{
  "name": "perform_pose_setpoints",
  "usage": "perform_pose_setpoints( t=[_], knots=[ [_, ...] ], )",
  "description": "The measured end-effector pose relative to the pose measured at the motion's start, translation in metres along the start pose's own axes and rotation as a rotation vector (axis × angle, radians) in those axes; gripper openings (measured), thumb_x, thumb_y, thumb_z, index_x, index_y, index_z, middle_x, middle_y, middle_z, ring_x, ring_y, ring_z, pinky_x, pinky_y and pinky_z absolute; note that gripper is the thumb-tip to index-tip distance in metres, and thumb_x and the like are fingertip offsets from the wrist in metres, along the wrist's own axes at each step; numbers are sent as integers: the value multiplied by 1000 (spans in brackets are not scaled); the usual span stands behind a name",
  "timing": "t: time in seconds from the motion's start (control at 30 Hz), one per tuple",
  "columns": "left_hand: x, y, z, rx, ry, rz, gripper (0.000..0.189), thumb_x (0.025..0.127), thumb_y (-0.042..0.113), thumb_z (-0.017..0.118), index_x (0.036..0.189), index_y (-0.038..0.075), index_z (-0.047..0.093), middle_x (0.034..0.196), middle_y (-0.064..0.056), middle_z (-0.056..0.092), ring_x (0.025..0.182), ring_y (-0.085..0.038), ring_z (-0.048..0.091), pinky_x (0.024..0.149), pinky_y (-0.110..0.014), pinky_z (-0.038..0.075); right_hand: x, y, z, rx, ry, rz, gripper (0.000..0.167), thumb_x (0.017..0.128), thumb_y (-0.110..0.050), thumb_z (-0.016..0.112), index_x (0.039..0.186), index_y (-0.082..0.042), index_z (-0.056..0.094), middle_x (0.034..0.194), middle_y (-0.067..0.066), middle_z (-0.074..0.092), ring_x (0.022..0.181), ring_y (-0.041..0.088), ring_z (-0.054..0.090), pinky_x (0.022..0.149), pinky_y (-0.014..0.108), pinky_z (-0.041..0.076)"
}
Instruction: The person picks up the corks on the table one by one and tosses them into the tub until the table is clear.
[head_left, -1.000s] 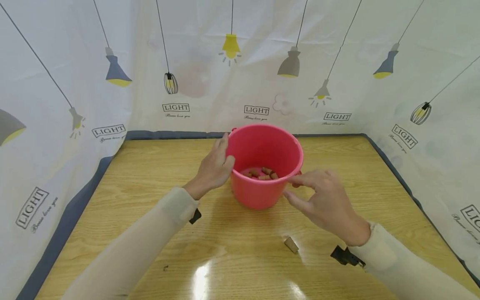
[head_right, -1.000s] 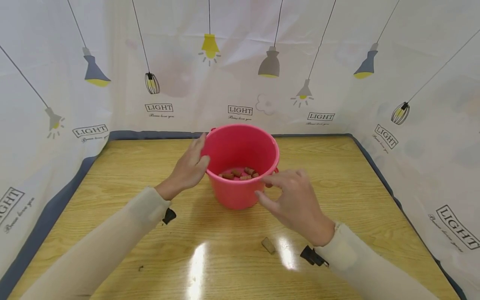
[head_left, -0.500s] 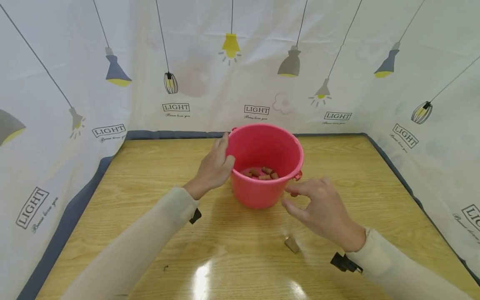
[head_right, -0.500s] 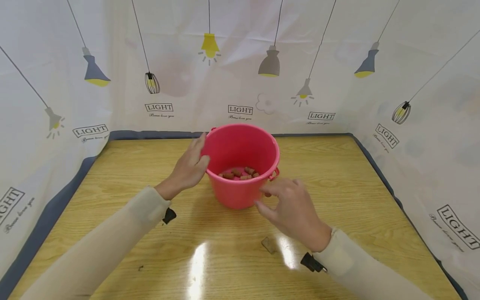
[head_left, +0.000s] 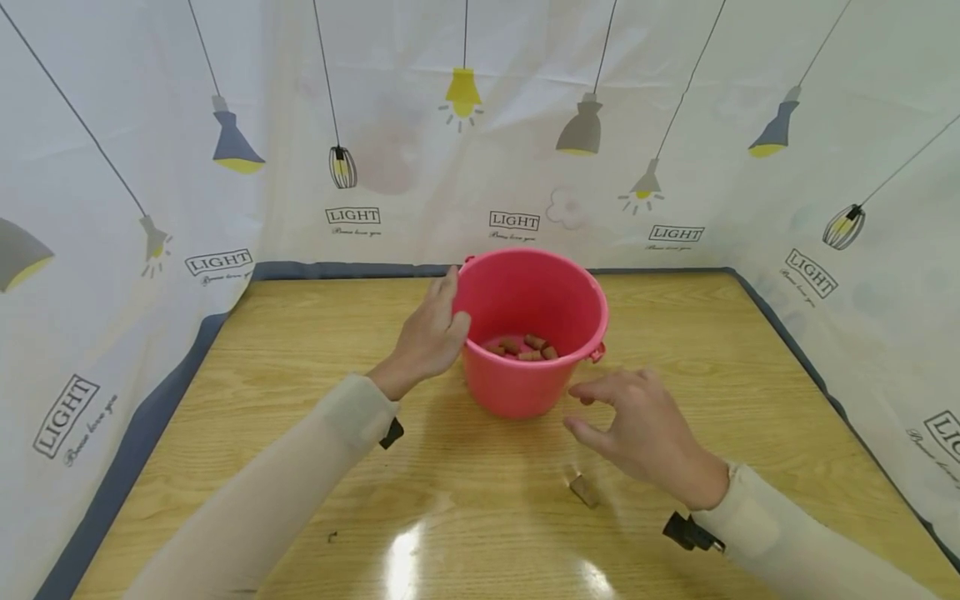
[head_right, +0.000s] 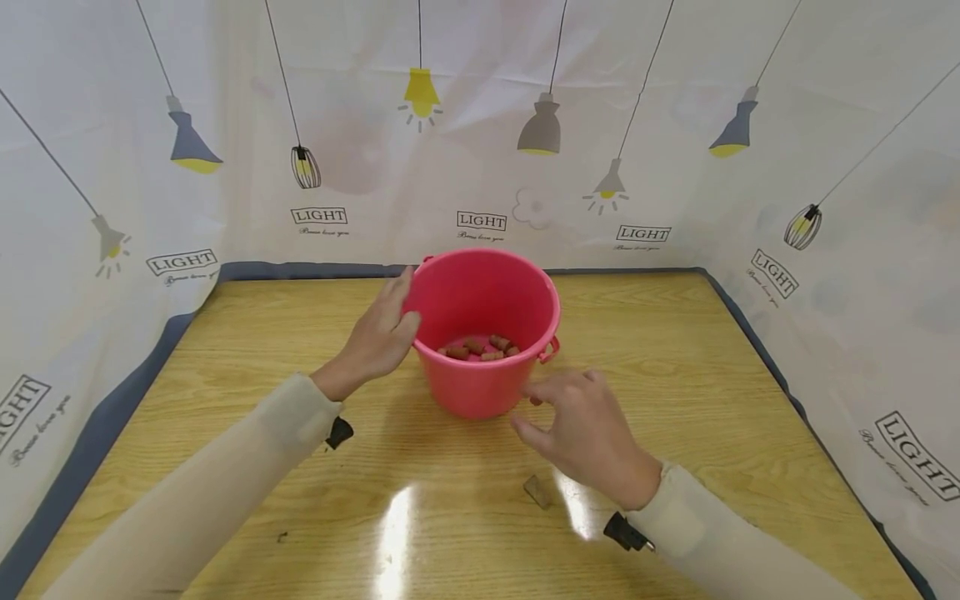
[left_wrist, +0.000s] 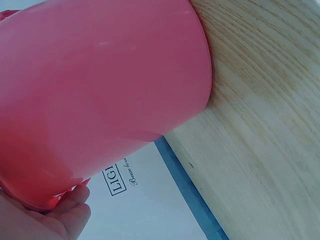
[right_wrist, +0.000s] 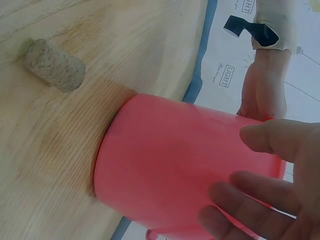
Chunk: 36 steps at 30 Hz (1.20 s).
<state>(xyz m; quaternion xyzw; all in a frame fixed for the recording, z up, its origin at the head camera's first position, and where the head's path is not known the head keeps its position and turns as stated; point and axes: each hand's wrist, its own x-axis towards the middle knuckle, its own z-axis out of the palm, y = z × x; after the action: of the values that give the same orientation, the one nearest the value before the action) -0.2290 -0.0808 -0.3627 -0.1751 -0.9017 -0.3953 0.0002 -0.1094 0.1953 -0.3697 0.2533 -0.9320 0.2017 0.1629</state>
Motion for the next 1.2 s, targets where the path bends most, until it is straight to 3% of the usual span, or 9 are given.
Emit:
perform_pose_setpoints(
  t=[0.5, 0.87, 1.2],
  knots=[
    [0, 1, -1, -5, -3, 6, 73, 101, 24, 35, 165, 9, 4, 165, -10, 25, 134, -29, 44, 107, -51, 46, -5, 4, 7, -48, -131, 0, 37, 72, -33, 93, 101, -14, 82, 89, -7, 76, 83, 13, 69, 81, 43, 50],
    [0, 1, -1, 7, -1, 15, 73, 101, 24, 35, 165, 8, 5, 164, -11, 25, 134, -29, 45, 107, -52, 45, -11, 5, 11, -60, -244, -20, 36, 71, -28, 93, 102, -16, 80, 85, -11, 73, 75, 5, 65, 75, 38, 46],
    [0, 1, -1, 3, -2, 13, 72, 101, 20, 36, 165, 8, 5, 163, -12, 27, 131, -29, 46, 105, -52, 47, -17, 9, 17, -12, -373, -48, 32, 74, -22, 90, 104, -12, 81, 93, -4, 77, 81, 14, 69, 73, 35, 54]
  ],
)
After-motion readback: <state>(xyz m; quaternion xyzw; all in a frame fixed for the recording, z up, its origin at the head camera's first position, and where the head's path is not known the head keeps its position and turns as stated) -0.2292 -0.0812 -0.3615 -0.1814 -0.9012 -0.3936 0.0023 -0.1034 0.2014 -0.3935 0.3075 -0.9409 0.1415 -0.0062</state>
